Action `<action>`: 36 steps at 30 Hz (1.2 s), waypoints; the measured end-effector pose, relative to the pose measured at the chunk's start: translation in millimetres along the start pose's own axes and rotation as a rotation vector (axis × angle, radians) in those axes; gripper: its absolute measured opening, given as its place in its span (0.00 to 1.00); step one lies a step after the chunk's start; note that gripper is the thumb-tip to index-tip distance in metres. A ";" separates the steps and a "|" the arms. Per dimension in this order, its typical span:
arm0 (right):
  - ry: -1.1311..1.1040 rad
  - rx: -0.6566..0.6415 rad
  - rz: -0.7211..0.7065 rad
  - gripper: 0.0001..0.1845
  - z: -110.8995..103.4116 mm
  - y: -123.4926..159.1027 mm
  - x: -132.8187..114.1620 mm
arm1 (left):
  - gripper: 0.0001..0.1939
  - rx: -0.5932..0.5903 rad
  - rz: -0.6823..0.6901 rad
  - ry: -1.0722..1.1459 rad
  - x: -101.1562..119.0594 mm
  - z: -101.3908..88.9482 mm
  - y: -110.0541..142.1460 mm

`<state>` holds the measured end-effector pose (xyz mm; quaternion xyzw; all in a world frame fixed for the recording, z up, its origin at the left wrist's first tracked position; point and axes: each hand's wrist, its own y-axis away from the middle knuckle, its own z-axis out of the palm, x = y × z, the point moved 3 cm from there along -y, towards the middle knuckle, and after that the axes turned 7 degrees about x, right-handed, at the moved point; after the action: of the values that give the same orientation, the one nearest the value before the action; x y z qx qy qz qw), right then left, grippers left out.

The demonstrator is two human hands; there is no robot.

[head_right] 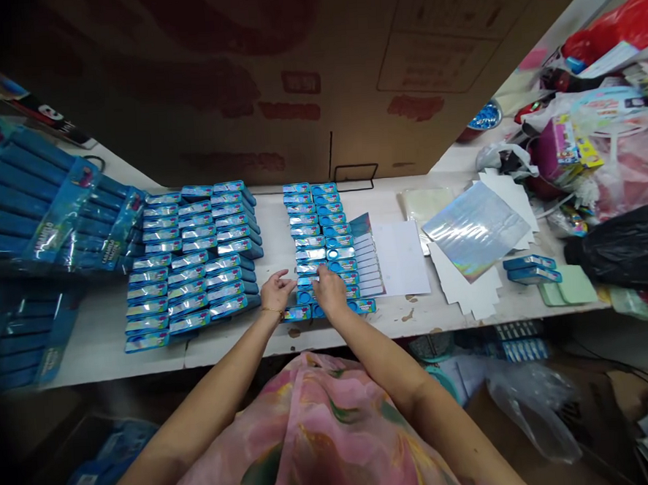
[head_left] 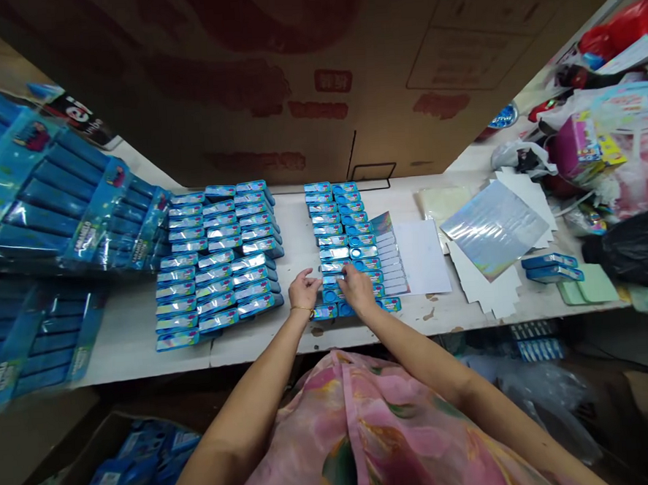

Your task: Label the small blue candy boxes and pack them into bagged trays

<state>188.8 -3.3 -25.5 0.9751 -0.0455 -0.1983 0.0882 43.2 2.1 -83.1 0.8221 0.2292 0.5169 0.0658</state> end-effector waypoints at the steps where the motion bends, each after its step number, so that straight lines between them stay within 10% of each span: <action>1: 0.072 -0.006 -0.026 0.14 -2.0 1.7 -0.2 | 0.22 -0.015 0.006 -0.055 0.3 -0.4 -0.1; 9: 0.370 -0.094 -0.419 0.23 -5.2 21.9 1.4 | 0.20 -0.163 0.207 -0.423 21.8 -8.6 22.0; 36: 0.258 0.008 -0.417 0.23 -24.7 -17.9 33.7 | 0.24 -0.096 0.087 -0.487 38.5 -2.4 8.9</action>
<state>230.4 14.0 -19.4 0.9810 0.1677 -0.0858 0.0467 57.7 11.0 -47.4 0.9275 0.1464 0.3162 0.1356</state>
